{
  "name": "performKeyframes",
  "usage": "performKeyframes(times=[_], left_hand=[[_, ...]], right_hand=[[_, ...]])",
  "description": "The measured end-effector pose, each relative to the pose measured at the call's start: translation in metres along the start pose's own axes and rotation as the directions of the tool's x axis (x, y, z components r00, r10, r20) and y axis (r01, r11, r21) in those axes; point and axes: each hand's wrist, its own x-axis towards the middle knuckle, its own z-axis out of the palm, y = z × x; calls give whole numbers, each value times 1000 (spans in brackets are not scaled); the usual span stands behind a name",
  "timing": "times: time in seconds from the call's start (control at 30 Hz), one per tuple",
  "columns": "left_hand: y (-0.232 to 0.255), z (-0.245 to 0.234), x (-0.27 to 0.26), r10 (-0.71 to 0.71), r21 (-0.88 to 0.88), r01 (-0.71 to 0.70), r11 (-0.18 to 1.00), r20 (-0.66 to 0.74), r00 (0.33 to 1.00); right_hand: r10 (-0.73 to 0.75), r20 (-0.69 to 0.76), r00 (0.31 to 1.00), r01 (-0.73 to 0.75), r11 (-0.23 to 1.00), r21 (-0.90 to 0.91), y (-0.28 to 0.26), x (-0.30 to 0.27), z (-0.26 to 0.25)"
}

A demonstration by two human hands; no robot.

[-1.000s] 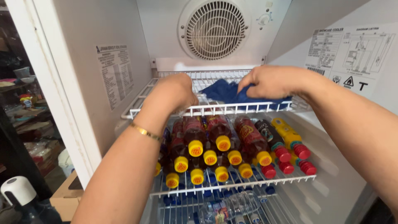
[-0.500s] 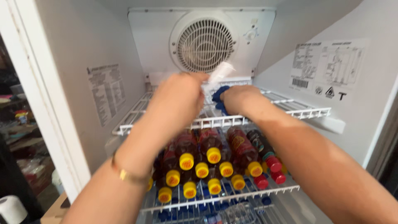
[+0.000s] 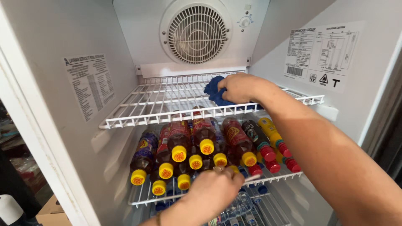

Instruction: The person rearranges bottles on the top shelf of a commercial refrigerator, then uses a blue cloth to wipe the interior walls and wire shelves. The person handles multiple bottles and wipes different sections of the fridge interior.

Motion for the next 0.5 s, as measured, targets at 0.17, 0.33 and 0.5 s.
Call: performKeyframes(times=[0.17, 0.33, 0.5], left_hand=[[-6, 62, -8, 14, 55, -11, 998, -65, 998], [-17, 86, 0, -70, 53, 75, 996, -95, 993], [-22, 83, 5, -82, 118, 85, 989, -35, 996]], right_hand=[[-22, -23, 999, 22, 1000, 2, 0, -5, 0], [-14, -14, 1000, 14, 1000, -20, -4, -9, -1], [13, -18, 1000, -13, 1000, -11, -7, -10, -2]])
